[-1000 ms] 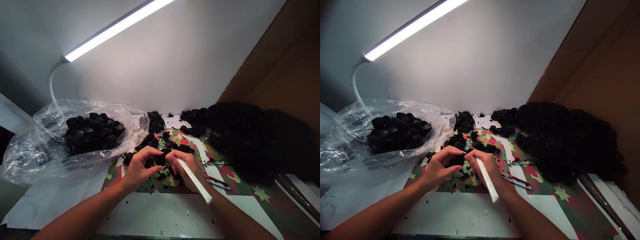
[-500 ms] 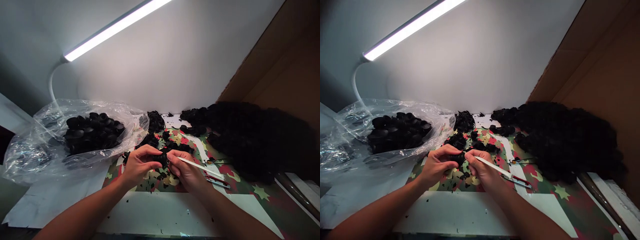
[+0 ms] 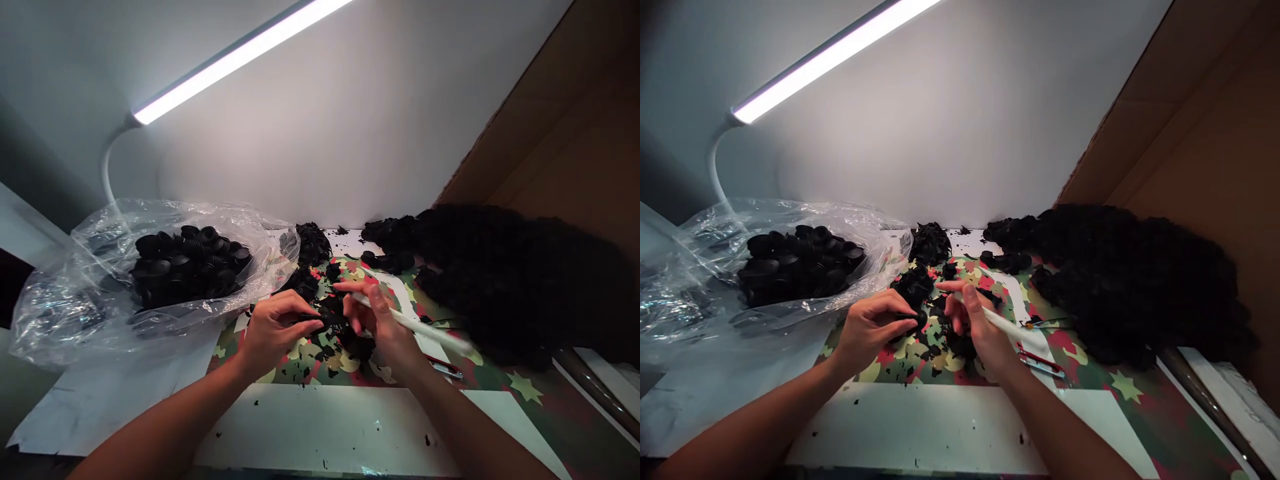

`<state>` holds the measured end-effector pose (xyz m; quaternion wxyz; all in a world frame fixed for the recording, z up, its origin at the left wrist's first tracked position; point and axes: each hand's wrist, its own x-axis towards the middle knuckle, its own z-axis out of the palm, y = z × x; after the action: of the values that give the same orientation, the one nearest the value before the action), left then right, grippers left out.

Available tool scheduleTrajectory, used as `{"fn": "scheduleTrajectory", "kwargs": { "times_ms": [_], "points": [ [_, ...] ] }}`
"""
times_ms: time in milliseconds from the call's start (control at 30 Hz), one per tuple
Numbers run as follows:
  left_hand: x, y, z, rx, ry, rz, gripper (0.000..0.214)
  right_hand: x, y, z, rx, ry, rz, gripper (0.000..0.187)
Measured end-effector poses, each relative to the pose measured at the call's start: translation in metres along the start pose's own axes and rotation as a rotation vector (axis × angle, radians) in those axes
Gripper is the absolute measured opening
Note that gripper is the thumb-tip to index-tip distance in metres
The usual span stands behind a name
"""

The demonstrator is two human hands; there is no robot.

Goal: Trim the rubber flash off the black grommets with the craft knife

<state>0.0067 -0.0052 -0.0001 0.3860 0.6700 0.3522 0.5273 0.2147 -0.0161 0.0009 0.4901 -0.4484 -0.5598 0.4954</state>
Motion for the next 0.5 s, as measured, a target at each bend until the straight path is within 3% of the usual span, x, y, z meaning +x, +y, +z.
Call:
{"fn": "scheduleTrajectory", "kwargs": {
  "times_ms": [67, 233, 500],
  "points": [
    [0.0, 0.0, -0.001, 0.019, -0.02, -0.011, 0.011, -0.001, -0.002, -0.004, -0.051, 0.004, -0.034, 0.054],
    [0.0, 0.003, -0.001, 0.058, -0.039, -0.044, 0.016, -0.007, 0.0, -0.002, -0.001, 0.015, -0.118, 0.022],
    [-0.002, -0.002, 0.002, 0.004, -0.039, -0.084, 0.016, -0.01, -0.004, -0.001, -0.208, -0.138, -0.328, 0.017]
  ]
}}
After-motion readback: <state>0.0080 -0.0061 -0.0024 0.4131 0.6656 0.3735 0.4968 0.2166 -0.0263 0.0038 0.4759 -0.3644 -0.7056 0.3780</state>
